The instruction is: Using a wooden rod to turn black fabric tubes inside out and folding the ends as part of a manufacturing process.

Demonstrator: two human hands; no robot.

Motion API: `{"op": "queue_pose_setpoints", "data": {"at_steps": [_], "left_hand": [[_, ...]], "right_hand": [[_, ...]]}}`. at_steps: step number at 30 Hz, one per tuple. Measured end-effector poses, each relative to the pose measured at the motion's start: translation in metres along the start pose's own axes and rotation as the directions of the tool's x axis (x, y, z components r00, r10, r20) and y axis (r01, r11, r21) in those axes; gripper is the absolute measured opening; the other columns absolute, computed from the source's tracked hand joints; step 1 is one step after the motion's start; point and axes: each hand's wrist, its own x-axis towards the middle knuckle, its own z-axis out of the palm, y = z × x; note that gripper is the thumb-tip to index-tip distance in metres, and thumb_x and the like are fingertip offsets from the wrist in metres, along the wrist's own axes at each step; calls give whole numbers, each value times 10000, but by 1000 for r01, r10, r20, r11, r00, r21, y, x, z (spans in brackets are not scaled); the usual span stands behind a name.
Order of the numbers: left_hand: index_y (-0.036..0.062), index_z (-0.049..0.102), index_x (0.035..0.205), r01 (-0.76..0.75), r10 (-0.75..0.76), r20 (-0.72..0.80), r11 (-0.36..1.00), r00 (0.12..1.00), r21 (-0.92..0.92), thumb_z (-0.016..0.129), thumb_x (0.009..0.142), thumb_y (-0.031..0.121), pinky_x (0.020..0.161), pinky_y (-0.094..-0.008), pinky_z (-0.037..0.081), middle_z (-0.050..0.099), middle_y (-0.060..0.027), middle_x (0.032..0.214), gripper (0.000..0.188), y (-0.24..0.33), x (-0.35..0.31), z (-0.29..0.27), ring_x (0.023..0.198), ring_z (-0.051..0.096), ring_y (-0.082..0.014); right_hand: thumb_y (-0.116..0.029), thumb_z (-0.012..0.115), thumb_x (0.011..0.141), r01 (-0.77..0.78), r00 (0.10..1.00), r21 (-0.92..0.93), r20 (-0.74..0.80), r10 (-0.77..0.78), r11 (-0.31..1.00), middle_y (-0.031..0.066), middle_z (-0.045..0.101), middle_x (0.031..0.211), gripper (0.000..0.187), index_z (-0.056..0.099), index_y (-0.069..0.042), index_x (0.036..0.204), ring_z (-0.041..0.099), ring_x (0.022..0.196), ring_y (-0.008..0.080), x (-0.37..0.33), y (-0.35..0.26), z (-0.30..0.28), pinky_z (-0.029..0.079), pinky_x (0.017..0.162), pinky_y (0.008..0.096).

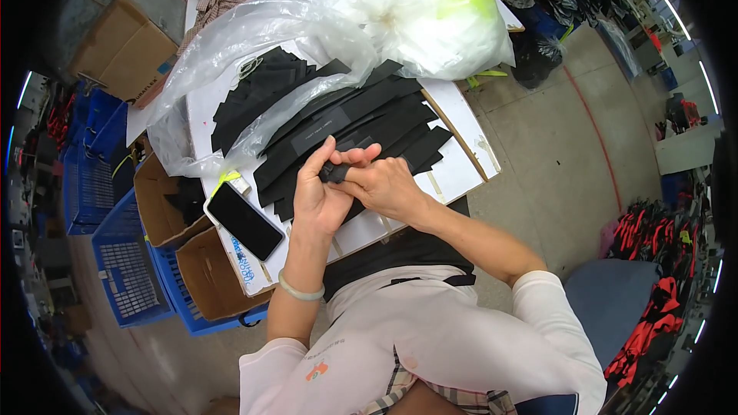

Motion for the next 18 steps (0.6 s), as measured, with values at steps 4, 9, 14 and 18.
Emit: {"op": "queue_pose_setpoints", "data": {"at_steps": [4, 9, 14, 18], "left_hand": [[39, 558, 642, -28, 28, -16, 1000, 999, 3, 526, 922, 236, 982, -448, 403, 636, -175, 822, 344, -4, 1, -13, 1073, 555, -334], [20, 565, 660, -142, 140, 24, 978, 990, 154, 489, 939, 255, 1005, -442, 374, 645, -211, 909, 372, -9, -2, -2, 1098, 539, -346], [13, 576, 639, -176, 171, 46, 967, 984, 185, 487, 934, 225, 983, -424, 386, 656, -207, 850, 375, -12, 1, -3, 1086, 550, -353], [6, 572, 620, -172, 163, 60, 956, 985, 238, 522, 904, 187, 941, -429, 421, 647, -210, 763, 340, -1, -3, -4, 1020, 587, -379]], "right_hand": [[-139, 633, 839, -375, 916, 786, 232, 328, 492, 16, 540, 539, 137, 672, -22, 779, 483, 443, 69, -7, -14, -11, 343, 409, 224], [-67, 672, 782, -310, 831, 910, 120, 543, 274, 6, 548, 571, 73, 650, -11, 742, 471, 457, 69, -13, -10, 2, 326, 414, 209], [-28, 649, 750, 133, 848, 68, -524, -79, 989, 97, 535, 585, 62, 614, 18, 771, 525, 476, 218, -20, -9, 28, 410, 457, 299], [-24, 618, 762, -135, 965, 620, -96, 245, 773, 115, 593, 636, 144, 626, 15, 901, 599, 550, 246, -24, -15, 21, 457, 492, 290]]}}
